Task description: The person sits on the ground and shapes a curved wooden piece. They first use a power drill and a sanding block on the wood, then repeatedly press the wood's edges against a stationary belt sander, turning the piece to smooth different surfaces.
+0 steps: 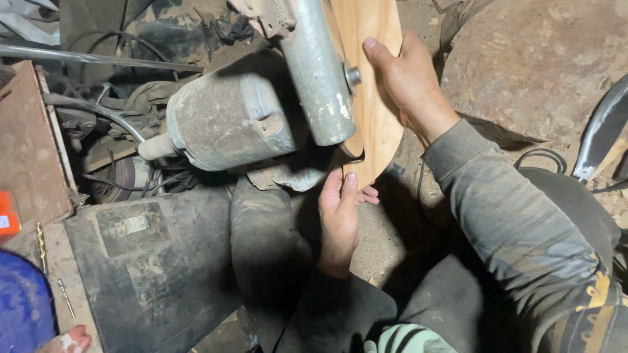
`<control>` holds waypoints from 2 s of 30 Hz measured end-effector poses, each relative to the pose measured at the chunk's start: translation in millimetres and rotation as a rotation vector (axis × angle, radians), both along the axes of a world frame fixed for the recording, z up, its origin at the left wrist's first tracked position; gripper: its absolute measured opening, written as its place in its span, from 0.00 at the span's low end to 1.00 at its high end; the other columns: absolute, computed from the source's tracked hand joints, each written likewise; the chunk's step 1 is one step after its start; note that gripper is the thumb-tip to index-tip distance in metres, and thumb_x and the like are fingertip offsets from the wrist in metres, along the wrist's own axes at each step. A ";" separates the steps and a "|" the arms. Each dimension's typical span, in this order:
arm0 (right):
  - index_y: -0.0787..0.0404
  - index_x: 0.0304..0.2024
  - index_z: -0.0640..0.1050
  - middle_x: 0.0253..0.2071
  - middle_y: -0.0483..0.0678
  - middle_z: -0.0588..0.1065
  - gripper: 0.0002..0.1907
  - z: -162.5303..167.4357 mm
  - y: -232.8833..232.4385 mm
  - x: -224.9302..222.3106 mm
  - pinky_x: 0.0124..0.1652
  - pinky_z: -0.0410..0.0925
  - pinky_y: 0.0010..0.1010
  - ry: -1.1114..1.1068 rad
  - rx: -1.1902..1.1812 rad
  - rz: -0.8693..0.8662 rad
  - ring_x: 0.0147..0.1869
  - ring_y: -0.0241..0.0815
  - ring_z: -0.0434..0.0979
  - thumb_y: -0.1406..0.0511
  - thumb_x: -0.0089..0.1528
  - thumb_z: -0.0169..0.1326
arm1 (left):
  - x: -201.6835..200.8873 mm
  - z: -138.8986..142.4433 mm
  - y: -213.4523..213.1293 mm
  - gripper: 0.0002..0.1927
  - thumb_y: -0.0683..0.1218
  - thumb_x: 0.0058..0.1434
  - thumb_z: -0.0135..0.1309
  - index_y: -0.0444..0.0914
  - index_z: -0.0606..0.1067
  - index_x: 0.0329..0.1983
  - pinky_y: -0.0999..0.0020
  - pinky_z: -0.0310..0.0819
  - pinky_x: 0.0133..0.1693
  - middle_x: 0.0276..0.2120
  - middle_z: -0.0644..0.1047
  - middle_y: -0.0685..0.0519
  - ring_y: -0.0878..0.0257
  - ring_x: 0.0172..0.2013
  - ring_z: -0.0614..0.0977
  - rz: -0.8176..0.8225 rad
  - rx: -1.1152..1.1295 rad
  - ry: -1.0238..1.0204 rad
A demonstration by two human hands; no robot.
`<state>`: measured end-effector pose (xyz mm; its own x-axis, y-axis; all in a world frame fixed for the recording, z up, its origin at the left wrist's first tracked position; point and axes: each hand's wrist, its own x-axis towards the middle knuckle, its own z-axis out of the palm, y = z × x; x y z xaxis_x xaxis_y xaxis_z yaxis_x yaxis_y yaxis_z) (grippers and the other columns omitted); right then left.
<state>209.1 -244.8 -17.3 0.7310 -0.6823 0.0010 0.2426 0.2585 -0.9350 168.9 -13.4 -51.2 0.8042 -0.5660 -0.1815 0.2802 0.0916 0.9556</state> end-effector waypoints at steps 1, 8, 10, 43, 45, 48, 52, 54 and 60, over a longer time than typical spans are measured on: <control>0.70 0.57 0.71 0.50 0.54 0.80 0.18 0.7 1.9 -1.7 0.51 0.77 0.32 0.011 -0.007 -0.005 0.50 0.40 0.83 0.64 0.70 0.54 | -1.2 -0.6 1.9 0.18 0.49 0.74 0.47 0.27 0.72 0.53 0.67 0.79 0.36 0.37 0.79 0.46 0.62 0.33 0.81 -0.006 -0.025 0.008; 0.69 0.54 0.71 0.48 0.54 0.80 0.19 14.4 16.0 -22.4 0.48 0.76 0.31 0.157 -0.052 -0.052 0.48 0.40 0.82 0.61 0.67 0.56 | -20.5 3.3 16.7 0.19 0.49 0.74 0.47 0.27 0.72 0.55 0.68 0.78 0.37 0.39 0.79 0.46 0.63 0.34 0.80 -0.029 -0.052 0.004; 0.69 0.54 0.72 0.48 0.53 0.80 0.19 16.4 20.6 -30.7 0.49 0.74 0.31 0.203 -0.122 -0.078 0.49 0.40 0.82 0.61 0.67 0.56 | -26.7 5.7 21.5 0.19 0.49 0.74 0.47 0.28 0.72 0.55 0.68 0.79 0.37 0.39 0.79 0.46 0.63 0.34 0.80 -0.044 -0.043 0.002; 0.71 0.57 0.72 0.53 0.56 0.80 0.19 -26.4 -51.9 37.3 0.56 0.75 0.34 -0.072 -0.009 0.119 0.54 0.44 0.83 0.67 0.67 0.56 | 6.4 -6.3 -0.5 0.18 0.49 0.70 0.56 0.35 0.67 0.55 0.78 0.55 0.22 0.29 0.67 0.61 0.75 0.23 0.63 -0.171 0.010 0.172; 0.71 0.57 0.72 0.53 0.56 0.80 0.19 -24.9 -51.3 36.6 0.56 0.75 0.34 -0.082 -0.018 0.127 0.55 0.44 0.83 0.67 0.67 0.55 | 6.2 -7.1 0.1 0.19 0.49 0.69 0.56 0.35 0.67 0.56 0.78 0.53 0.22 0.28 0.66 0.61 0.75 0.22 0.62 -0.174 -0.021 0.172; 0.71 0.58 0.73 0.53 0.56 0.80 0.18 -19.3 -47.3 32.5 0.56 0.75 0.34 -0.041 -0.033 0.131 0.54 0.44 0.83 0.67 0.68 0.54 | 0.4 0.2 5.3 0.19 0.49 0.70 0.56 0.35 0.66 0.56 0.79 0.53 0.22 0.28 0.65 0.61 0.75 0.23 0.62 -0.179 -0.030 0.180; 0.70 0.58 0.73 0.53 0.55 0.80 0.19 -12.1 -36.7 21.5 0.55 0.74 0.33 0.011 -0.047 0.095 0.54 0.43 0.82 0.67 0.67 0.55 | -10.6 10.8 11.2 0.21 0.50 0.68 0.56 0.37 0.66 0.59 0.80 0.52 0.22 0.29 0.66 0.62 0.76 0.23 0.62 -0.187 -0.026 0.184; 0.70 0.58 0.72 0.53 0.54 0.80 0.20 -8.5 -30.9 15.9 0.54 0.74 0.32 0.033 -0.028 0.083 0.53 0.42 0.82 0.66 0.66 0.55 | -16.6 12.8 14.8 0.21 0.51 0.68 0.56 0.37 0.66 0.59 0.80 0.52 0.22 0.29 0.66 0.61 0.76 0.23 0.62 -0.187 -0.020 0.192; 0.70 0.59 0.71 0.53 0.55 0.79 0.20 5.2 -10.4 -7.2 0.54 0.74 0.33 0.023 -0.018 0.087 0.53 0.42 0.81 0.66 0.66 0.55 | -37.9 18.4 35.4 0.21 0.52 0.68 0.56 0.37 0.66 0.57 0.80 0.52 0.22 0.29 0.65 0.62 0.77 0.23 0.61 -0.192 -0.030 0.211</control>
